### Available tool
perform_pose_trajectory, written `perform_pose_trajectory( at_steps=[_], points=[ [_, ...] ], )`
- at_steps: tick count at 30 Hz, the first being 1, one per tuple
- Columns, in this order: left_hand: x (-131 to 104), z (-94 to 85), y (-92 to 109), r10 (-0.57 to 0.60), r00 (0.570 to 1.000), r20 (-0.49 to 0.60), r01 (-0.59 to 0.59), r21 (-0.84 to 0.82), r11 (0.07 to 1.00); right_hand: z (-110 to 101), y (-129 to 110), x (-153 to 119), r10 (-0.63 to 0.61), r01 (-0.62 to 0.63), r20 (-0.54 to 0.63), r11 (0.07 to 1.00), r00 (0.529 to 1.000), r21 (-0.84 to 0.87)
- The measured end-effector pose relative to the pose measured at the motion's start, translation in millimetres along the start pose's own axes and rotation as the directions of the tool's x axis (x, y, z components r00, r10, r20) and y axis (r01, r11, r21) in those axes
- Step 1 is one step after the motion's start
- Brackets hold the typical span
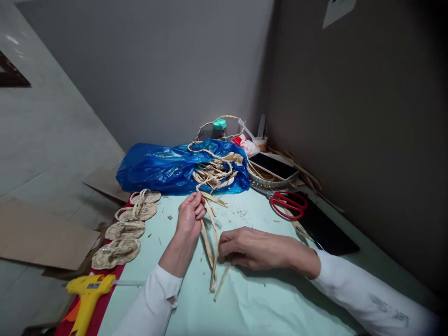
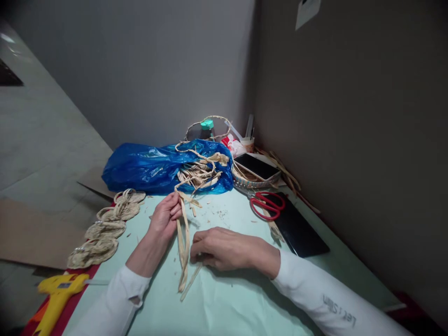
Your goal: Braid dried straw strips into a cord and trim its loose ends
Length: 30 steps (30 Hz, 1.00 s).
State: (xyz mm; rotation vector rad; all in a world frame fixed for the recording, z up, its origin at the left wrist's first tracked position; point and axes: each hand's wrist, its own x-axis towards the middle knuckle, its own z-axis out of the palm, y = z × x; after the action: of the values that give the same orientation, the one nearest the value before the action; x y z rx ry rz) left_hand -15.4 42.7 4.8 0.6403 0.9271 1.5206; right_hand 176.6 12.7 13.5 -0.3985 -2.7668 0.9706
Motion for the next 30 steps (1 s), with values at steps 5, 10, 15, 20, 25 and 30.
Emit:
perform_pose_trajectory(
  at_steps=[5,10,15,20,25,30],
  points=[
    [-5.1,3.5,1.3,0.053,0.999,0.008,-0.053,0.059,0.997,7.5,-8.2,-0.5,-0.056,0.037,0.097,0.982,0.994,0.184],
    [-14.6,11.6,0.6,0.059,0.997,0.041,-0.063,0.109,0.992,-8.4,-22.4,-6.0,-0.016,-0.057,0.121,0.813,0.993,0.58],
    [-30.6,26.7,-4.7,0.027,0.992,0.123,-0.049,0.18,0.982,-32.6,-17.5,-6.7,0.396,-0.141,-0.67,0.905,0.628,0.402],
    [-38.2,33.2,-7.7,-0.018,0.982,0.186,-0.03,0.25,0.968,-25.9,-5.1,-2.9,0.35,-0.265,-0.582,0.936,0.734,0.23],
    [-34.0,30.2,-12.1,-0.04,0.989,0.145,-0.014,0.356,0.934,-20.0,5.4,-2.9,0.338,-0.381,-0.614,0.922,0.713,0.065],
    [-32.2,23.6,-19.8,0.014,0.995,0.101,-0.061,0.473,0.879,-8.4,6.7,1.9,0.265,-0.386,-0.625,0.92,0.734,-0.064]
  ],
)
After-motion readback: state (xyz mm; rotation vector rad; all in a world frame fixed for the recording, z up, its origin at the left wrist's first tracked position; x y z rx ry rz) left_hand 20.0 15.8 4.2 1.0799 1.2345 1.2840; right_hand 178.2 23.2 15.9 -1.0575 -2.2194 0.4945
